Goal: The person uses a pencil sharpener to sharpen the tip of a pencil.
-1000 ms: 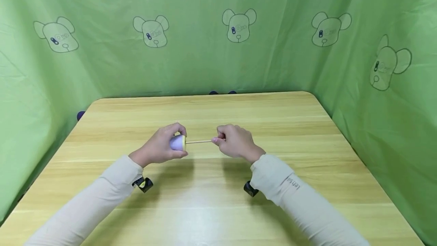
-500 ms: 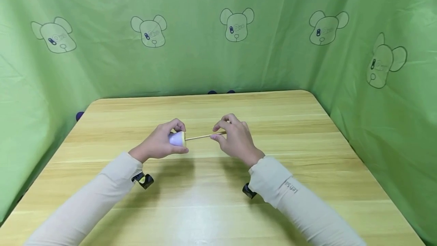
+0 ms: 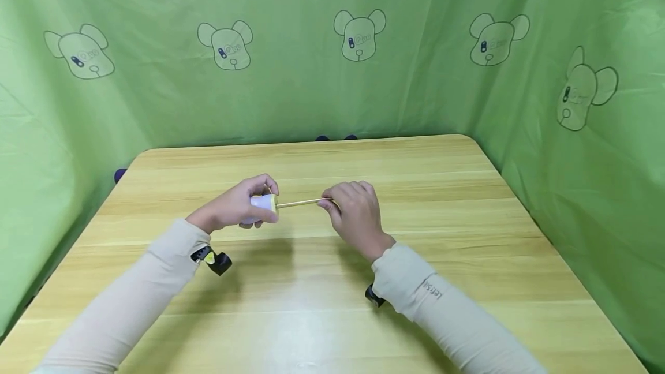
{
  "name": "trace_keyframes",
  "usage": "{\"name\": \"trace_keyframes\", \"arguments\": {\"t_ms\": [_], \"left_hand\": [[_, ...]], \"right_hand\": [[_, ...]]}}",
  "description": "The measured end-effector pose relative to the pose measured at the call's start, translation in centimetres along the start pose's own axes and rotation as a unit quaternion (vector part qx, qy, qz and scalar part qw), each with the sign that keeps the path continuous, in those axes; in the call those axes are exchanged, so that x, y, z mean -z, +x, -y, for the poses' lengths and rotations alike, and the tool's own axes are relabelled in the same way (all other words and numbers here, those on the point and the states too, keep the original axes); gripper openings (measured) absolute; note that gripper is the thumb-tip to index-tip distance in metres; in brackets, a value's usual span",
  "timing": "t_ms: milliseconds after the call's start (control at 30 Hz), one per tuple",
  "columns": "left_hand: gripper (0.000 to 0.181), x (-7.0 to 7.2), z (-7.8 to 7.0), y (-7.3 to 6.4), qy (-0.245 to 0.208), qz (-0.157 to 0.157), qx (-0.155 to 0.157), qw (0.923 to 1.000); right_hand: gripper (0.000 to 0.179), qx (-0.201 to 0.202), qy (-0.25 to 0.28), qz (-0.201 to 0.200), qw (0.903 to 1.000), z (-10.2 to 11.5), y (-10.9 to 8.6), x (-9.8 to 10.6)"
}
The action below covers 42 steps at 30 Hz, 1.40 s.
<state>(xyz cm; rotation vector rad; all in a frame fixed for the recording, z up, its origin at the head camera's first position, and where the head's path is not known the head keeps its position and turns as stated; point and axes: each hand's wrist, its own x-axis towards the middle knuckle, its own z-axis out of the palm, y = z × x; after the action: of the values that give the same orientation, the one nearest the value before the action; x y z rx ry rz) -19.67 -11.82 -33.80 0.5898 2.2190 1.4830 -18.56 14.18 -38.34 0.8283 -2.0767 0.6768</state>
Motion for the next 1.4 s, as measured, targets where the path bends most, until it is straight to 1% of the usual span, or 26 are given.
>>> {"name": "trace_keyframes", "arguments": {"t_ms": [67,133,200,267,367,433,500,533,600,700,800,933,1033,1100,1167,1233,1300,1333,1400], "left_hand": [[0.04,0.3,-0.2,-0.1,-0.052,0.026,0.025,0.998],[0.039,0.5,-0.4,-0.1,-0.097,0.05,0.044,0.9931],[0.037,0.8,-0.6,-0.1,-0.129,0.067,0.059,0.9876],[0.035,1.0,-0.6,-0.1,-0.155,0.077,0.071,0.9823],[0.027,1.3,-0.6,0.0,-0.191,0.088,0.082,0.9741],[0.022,1.3,-0.6,0.2,-0.215,0.095,0.088,0.968],[0.02,1.3,-0.6,0.4,-0.23,0.1,0.093,0.9637],[0.02,1.3,-0.7,0.4,-0.23,0.098,0.096,0.9636],[0.021,1.1,-0.7,0.5,-0.223,0.091,0.101,0.9654],[0.026,0.9,-0.7,0.5,-0.198,0.071,0.101,0.9724],[0.029,0.8,-0.6,0.5,-0.166,0.055,0.084,0.9811],[0.035,0.7,-0.4,0.5,-0.111,0.025,0.05,0.9922],[0.039,0.4,-0.3,0.4,-0.064,-0.002,0.023,0.9977],[0.043,0.1,-0.1,0.4,-0.018,-0.02,0.006,0.9996],[0.045,-0.3,0.2,0.5,0.04,-0.039,-0.018,0.9983],[0.047,-0.6,0.4,0.4,0.1,-0.056,-0.05,0.9921],[0.048,-0.8,0.7,0.5,0.152,-0.075,-0.081,0.9822],[0.049,-1.0,0.7,0.5,0.169,-0.082,-0.094,0.9777],[0.049,-1.2,0.9,0.4,0.186,-0.09,-0.111,0.9721]], "right_hand": [[0.013,0.021,-0.009,-0.023,0.9995,0.0,-0.1,-0.1],[0.019,0.038,-0.023,-0.048,0.9979,0.2,-0.1,-0.1],[0.028,0.05,-0.038,-0.073,0.9954,0.4,-0.1,-0.3],[0.034,0.063,-0.053,-0.1,0.9916,0.6,0.0,-0.4],[0.032,0.086,-0.08,-0.154,0.981,0.7,0.3,-0.8],[0.03,0.097,-0.103,-0.192,0.9713,0.7,0.6,-1.1],[0.031,0.11,-0.121,-0.219,0.962,0.5,0.8,-1.4],[0.031,0.117,-0.125,-0.228,0.9586,0.3,0.9,-1.6],[0.033,0.126,-0.131,-0.231,0.9558,0.1,1.0,-1.8],[0.034,0.13,-0.131,-0.221,0.9575,-0.2,0.9,-2.1],[0.035,0.117,-0.132,-0.197,0.9643,-0.3,0.9,-2.1],[0.04,0.092,-0.13,-0.147,0.9762,-0.4,1.0,-1.9],[0.036,0.06,-0.116,-0.091,0.9873,-0.3,1.2,-1.4],[0.03,0.031,-0.1,-0.04,0.9937,-0.3,1.5,-0.9],[0.023,-0.005,-0.087,0.025,0.9959,-0.2,1.7,-0.4],[0.019,-0.047,-0.073,0.096,0.9916,-0.1,2.1,0.2],[0.017,-0.087,-0.06,0.161,0.9813,0.0,2.5,0.7],[0.017,-0.103,-0.054,0.186,0.9757,0.0,2.6,0.9],[0.016,-0.128,-0.043,0.22,0.9662,0.1,2.8,1.1]]}}
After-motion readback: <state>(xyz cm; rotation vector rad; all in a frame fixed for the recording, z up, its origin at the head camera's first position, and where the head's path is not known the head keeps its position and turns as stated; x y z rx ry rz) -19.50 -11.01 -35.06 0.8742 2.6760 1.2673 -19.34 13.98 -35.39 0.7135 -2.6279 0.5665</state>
